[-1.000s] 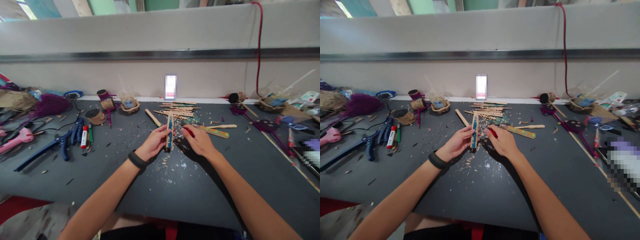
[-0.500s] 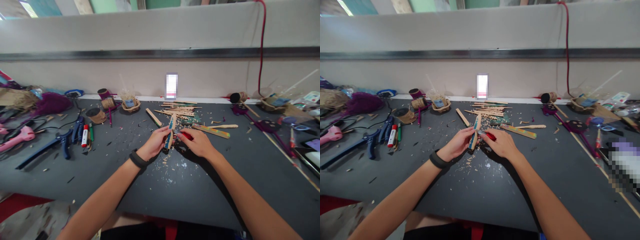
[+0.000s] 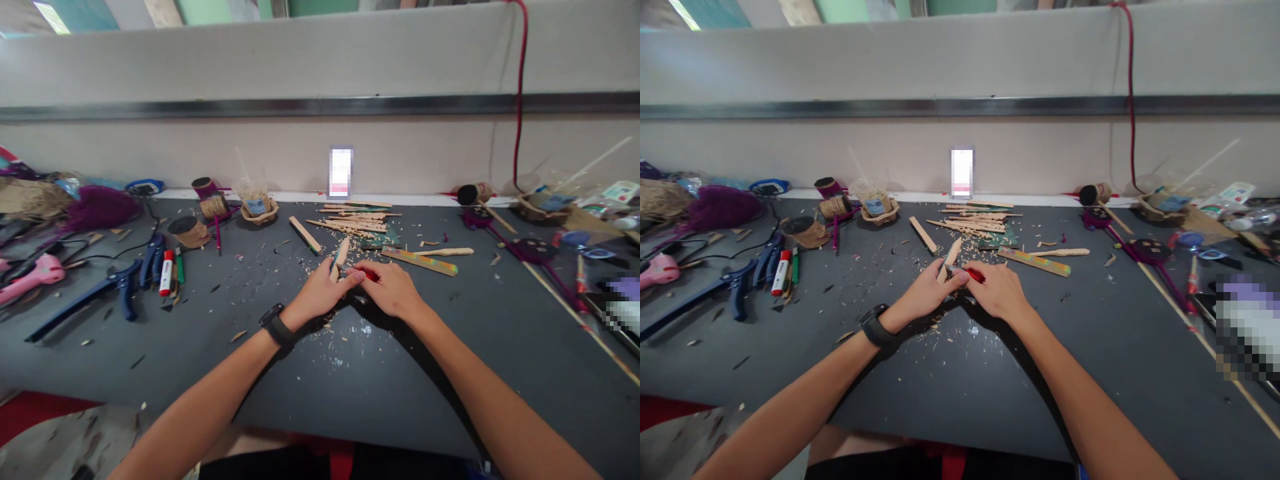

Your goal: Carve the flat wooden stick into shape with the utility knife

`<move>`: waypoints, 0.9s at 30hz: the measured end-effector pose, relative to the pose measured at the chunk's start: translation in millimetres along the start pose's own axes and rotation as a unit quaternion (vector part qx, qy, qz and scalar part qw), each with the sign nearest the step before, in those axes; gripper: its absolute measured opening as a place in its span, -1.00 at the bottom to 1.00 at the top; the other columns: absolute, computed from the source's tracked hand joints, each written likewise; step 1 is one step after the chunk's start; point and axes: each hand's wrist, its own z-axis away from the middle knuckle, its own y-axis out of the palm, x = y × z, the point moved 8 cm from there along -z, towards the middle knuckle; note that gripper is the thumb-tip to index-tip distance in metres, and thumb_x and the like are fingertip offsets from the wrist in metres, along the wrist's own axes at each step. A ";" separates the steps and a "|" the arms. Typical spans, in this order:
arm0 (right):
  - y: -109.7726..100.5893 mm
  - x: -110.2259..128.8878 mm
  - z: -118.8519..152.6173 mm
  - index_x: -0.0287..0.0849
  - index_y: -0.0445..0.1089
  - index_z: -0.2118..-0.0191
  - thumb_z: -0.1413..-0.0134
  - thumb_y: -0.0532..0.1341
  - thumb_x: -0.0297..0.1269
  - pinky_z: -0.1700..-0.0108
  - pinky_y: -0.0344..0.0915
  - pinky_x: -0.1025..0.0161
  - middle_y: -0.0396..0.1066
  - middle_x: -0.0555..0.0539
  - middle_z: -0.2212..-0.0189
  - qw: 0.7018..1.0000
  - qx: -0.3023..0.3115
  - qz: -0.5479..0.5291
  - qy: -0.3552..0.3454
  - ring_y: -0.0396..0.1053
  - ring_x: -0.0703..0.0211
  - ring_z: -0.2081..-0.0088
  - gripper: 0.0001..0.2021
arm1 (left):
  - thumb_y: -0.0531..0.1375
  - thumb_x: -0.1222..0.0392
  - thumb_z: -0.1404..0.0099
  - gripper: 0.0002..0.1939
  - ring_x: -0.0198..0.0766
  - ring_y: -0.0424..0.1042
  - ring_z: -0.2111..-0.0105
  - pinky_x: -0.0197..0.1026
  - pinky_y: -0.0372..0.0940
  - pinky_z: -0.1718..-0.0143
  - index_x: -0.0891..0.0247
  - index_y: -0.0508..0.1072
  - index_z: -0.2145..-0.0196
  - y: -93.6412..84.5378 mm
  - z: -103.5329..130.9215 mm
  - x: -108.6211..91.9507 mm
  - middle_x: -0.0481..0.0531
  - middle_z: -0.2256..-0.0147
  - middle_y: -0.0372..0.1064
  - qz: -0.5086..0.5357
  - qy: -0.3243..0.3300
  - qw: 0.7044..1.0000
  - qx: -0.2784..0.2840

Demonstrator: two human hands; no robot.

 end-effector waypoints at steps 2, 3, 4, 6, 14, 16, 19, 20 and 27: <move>-1.1 0.5 1.7 0.20 0.67 -0.03 -0.42 0.10 0.14 0.29 0.25 0.17 0.70 -0.02 0.23 1.000 -0.012 0.008 0.017 0.59 -0.08 0.20 -0.59 | 0.46 -0.11 -0.25 -0.58 -0.27 0.32 0.35 -0.22 0.20 0.29 0.26 0.49 0.19 -0.2 -1.6 2.0 -0.02 0.35 0.44 0.010 -0.007 1.000 0.005; -1.5 1.0 2.4 0.21 0.67 -0.04 -0.42 0.11 0.14 0.29 0.27 0.16 0.71 -0.02 0.20 1.000 -0.018 0.012 0.023 0.60 -0.09 0.18 -0.59 | 0.44 -0.11 -0.27 -0.60 -0.30 0.29 0.41 -0.22 0.18 0.35 0.25 0.49 0.19 0.4 -2.0 2.5 -0.05 0.41 0.39 0.019 -0.012 1.000 0.015; -2.1 1.7 3.1 0.23 0.67 -0.06 -0.41 0.11 0.15 0.28 0.29 0.14 0.71 -0.02 0.17 0.999 -0.024 0.017 0.026 0.60 -0.11 0.16 -0.59 | 0.43 -0.12 -0.29 -0.61 -0.33 0.25 0.47 -0.23 0.16 0.40 0.24 0.49 0.18 1.6 -2.2 2.8 -0.09 0.45 0.35 0.028 -0.017 0.999 0.030; -3.3 3.5 4.1 0.25 0.65 -0.10 -0.39 0.13 0.15 0.24 0.34 0.10 0.71 -0.01 0.08 0.998 -0.041 0.029 0.026 0.61 -0.14 0.11 -0.59 | 0.41 -0.13 -0.31 -0.59 -0.39 0.17 0.57 -0.24 0.10 0.52 0.23 0.48 0.13 4.5 -1.6 3.9 -0.14 0.48 0.28 0.042 -0.034 0.997 0.061; -2.4 8.9 7.8 0.24 0.65 -0.11 -0.34 0.17 0.09 0.23 0.41 0.05 0.70 -0.03 0.09 0.994 -0.080 0.073 0.031 0.60 -0.13 0.13 -0.61 | 0.44 -0.16 -0.27 -0.56 -0.49 0.09 0.61 -0.32 0.03 0.63 0.25 0.47 0.21 9.6 -1.1 8.0 -0.17 0.48 0.22 0.113 -0.076 0.985 0.110; -2.2 10.0 9.7 0.24 0.65 -0.10 -0.34 0.16 0.10 0.26 0.39 0.07 0.70 -0.05 0.11 0.991 -0.087 0.088 0.041 0.60 -0.13 0.16 -0.60 | 0.45 -0.17 -0.26 -0.55 -0.49 0.06 0.63 -0.32 -0.01 0.64 0.24 0.46 0.23 8.8 -0.4 7.6 -0.20 0.52 0.18 0.113 -0.093 0.983 0.111; -0.8 13.6 12.1 0.24 0.65 -0.11 -0.36 0.14 0.12 0.30 0.37 0.08 0.70 -0.07 0.13 0.989 -0.086 0.104 0.054 0.60 -0.12 0.22 -0.59 | 0.48 -0.19 -0.21 -0.52 -0.49 0.04 0.64 -0.31 -0.05 0.66 0.23 0.43 0.27 8.1 1.3 6.2 -0.22 0.54 0.15 0.112 -0.113 0.981 0.107; -0.1 15.2 12.3 0.24 0.65 -0.11 -0.38 0.12 0.13 0.31 0.36 0.09 0.70 -0.08 0.15 0.989 -0.084 0.106 0.056 0.60 -0.11 0.23 -0.58 | 0.49 -0.18 -0.20 -0.52 -0.48 0.04 0.64 -0.31 -0.05 0.67 0.23 0.42 0.28 9.3 2.1 6.2 -0.22 0.55 0.15 0.113 -0.116 0.981 0.110; -13.5 2.3 4.5 0.12 0.68 -0.08 -0.41 0.05 0.25 0.33 0.35 0.10 0.67 -0.19 0.29 0.978 -0.125 0.134 0.094 0.57 -0.10 0.32 -0.46 | 0.45 -0.17 -0.28 -0.55 -0.49 0.02 0.69 -0.31 -0.13 0.66 0.17 0.36 0.21 11.0 3.5 16.5 -0.26 0.59 0.09 0.140 -0.135 0.980 0.054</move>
